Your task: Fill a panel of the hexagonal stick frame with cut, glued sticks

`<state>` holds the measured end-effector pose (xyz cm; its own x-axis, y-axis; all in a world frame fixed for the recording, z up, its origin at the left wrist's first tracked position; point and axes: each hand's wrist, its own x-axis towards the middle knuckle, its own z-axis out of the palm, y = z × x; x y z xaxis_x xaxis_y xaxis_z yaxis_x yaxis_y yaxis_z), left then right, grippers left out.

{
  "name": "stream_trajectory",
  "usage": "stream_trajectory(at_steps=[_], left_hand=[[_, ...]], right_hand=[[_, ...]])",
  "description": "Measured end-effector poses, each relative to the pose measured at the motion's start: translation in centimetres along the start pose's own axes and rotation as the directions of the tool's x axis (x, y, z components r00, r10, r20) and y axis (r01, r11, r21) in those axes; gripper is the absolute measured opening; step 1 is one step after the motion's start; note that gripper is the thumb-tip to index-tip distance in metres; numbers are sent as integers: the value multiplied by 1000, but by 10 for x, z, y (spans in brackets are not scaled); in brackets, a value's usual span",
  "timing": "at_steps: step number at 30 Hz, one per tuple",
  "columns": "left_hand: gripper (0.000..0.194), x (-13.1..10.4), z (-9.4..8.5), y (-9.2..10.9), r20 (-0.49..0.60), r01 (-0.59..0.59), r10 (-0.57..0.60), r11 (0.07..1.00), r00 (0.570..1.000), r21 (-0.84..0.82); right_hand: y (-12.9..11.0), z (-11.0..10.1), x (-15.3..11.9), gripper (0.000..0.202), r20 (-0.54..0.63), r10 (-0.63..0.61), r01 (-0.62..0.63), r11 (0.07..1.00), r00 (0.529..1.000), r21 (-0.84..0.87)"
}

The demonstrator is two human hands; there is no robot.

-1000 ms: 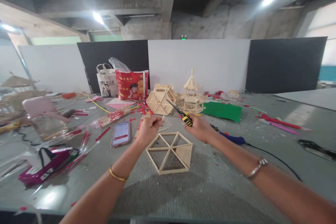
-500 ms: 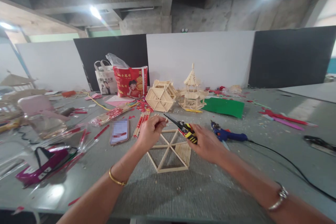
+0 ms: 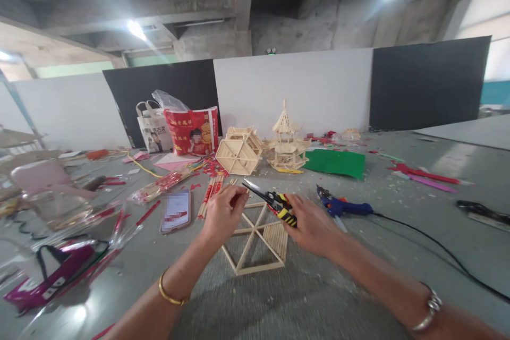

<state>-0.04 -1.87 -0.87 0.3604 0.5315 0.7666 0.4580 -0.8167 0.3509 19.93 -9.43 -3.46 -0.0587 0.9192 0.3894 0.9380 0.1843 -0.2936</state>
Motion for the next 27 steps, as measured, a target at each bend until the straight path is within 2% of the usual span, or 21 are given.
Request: stream_trajectory(at_steps=[21,27], left_hand=[[9,-2,6,-1,-59,-170,180,974,982,151],[10,-3,7,-2,-79,-196,215,961,973,193]], right_hand=[[-1,2,-2,43,4,7,-7,1000,1000,22],[0,2,-2,32,-7,0,0,999,1000,49]])
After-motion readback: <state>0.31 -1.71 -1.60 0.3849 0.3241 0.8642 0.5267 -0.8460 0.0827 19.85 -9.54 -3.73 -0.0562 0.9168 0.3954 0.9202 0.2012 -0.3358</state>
